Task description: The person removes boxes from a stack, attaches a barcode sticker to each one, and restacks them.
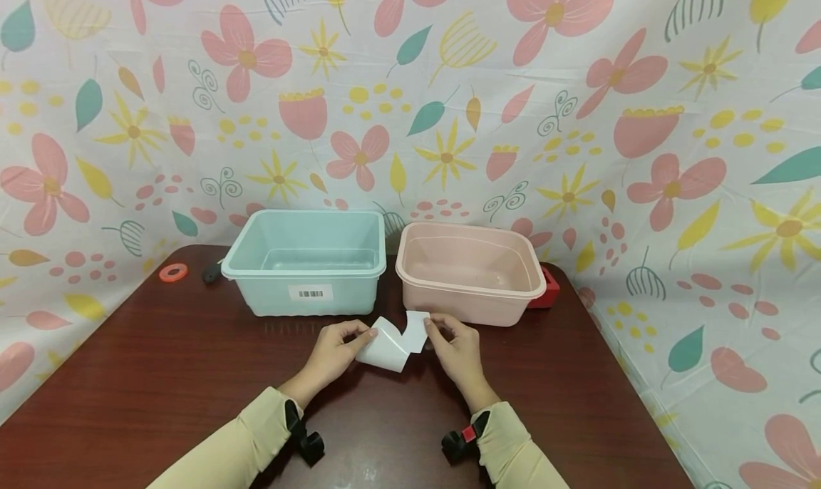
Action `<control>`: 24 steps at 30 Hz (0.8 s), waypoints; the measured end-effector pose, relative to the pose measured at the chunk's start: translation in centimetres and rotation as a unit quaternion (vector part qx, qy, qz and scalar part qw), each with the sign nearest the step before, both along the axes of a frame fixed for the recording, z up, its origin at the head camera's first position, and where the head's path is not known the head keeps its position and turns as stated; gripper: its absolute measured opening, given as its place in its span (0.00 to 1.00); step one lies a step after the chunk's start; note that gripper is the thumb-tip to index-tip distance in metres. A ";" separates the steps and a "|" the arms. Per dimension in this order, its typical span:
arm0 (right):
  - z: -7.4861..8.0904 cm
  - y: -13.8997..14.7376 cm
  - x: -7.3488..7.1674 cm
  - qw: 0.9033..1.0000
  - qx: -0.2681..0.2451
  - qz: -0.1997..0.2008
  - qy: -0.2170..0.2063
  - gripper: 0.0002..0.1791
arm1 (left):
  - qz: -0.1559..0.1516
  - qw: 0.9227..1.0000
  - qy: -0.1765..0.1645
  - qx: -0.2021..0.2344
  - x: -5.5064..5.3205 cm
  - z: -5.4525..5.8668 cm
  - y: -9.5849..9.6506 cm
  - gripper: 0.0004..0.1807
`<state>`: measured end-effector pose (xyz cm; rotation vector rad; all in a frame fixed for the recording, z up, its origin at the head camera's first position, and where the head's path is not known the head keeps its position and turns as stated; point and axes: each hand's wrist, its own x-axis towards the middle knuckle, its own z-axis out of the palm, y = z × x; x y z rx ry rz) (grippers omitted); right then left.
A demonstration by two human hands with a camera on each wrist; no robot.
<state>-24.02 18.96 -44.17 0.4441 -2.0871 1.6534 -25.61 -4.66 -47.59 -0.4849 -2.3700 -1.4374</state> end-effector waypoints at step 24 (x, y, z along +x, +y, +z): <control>-0.1 1.1 -0.5 1.000 -0.006 -0.012 0.007 0.06 | -0.004 1.000 -0.017 -0.004 0.1 0.0 -0.1 0.09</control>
